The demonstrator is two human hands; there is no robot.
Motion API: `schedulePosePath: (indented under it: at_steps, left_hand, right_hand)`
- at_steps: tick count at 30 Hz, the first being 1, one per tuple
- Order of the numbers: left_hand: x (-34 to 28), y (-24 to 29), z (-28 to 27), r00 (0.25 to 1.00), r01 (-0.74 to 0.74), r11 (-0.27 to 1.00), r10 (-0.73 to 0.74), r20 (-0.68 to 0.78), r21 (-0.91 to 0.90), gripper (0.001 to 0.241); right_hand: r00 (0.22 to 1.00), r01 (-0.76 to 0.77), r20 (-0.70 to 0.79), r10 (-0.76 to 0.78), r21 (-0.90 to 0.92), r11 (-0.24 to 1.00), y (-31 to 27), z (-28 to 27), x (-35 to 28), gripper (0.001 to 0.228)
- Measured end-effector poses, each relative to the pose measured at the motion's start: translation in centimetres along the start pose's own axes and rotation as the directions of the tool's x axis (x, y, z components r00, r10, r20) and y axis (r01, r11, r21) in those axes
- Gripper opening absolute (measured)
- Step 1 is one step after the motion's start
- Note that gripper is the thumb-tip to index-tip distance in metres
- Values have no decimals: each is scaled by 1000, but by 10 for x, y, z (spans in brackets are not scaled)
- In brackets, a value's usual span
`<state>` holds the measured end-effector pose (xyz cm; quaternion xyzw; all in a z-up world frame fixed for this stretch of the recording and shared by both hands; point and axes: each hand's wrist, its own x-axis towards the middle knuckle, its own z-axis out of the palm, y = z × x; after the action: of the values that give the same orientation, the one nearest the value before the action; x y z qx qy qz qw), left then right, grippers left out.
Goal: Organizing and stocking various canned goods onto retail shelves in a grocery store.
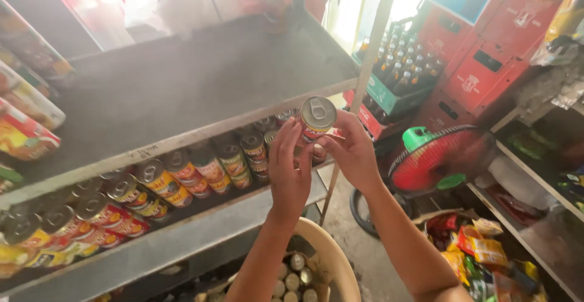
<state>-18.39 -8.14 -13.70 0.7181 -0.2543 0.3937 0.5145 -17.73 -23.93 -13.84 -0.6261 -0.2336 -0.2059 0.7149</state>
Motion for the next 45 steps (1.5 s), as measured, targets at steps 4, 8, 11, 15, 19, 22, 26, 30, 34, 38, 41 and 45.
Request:
schedulePosePath:
  at_steps: [4, 8, 11, 15, 19, 22, 26, 30, 34, 38, 41, 45]
  left_hand:
    - [50, 12, -23, 996, -82, 997, 82, 20, 5, 49]
    - [94, 11, -42, 994, -56, 998, 55, 91, 2, 55]
    - [118, -8, -45, 993, -19, 1000, 20, 112, -10, 57]
    - [127, -40, -42, 982, 123, 992, -120, 143, -15, 58]
    - [130, -47, -43, 973, 176, 983, -180, 141, 44, 58]
    - [124, -36, -43, 989, 125, 984, -134, 68, 131, 64]
    - [91, -21, -34, 996, -84, 991, 86, -10, 108, 53]
    - [33, -27, -3, 999, -11, 1000, 12, 45, -14, 39]
    - [-15, -54, 31, 992, 68, 995, -61, 106, -68, 40]
    - [-58, -76, 57, 962, 205, 971, -176, 210, -125, 46]
    - [-92, -92, 69, 941, 283, 955, -258, 218, -93, 50]
    - [-125, -106, 74, 929, 338, 941, -337, 153, 16, 57]
  right_hand:
    - [990, 137, 42, -135, -49, 989, -24, 15, 38, 46]
    - [998, 10, -61, -19, -149, 989, -28, 32, 80, 50]
    - [997, -8, -81, -10, -218, 976, -20, 41, 108, 48]
    - [997, -77, -45, 64, -383, 920, -25, 56, 125, 42]
    - [998, -70, -25, 66, -487, 870, -23, 61, 128, 44]
    - [995, -100, -66, 77, -509, 855, -26, 63, 122, 39]
    - [956, 180, -87, -279, -575, 798, -29, 50, 93, 30]
    - [967, 157, -116, -225, -423, 892, -9, 25, 52, 23]
    - [989, -84, -137, 55, -216, 973, 43, 6, 14, 22]
    - [964, -246, -161, 213, -226, 942, 91, -12, -17, 25]
    - [943, -328, -165, 289, -308, 893, 118, -14, -34, 28]
    - [938, -342, -163, 305, -307, 888, 175, -21, -59, 31]
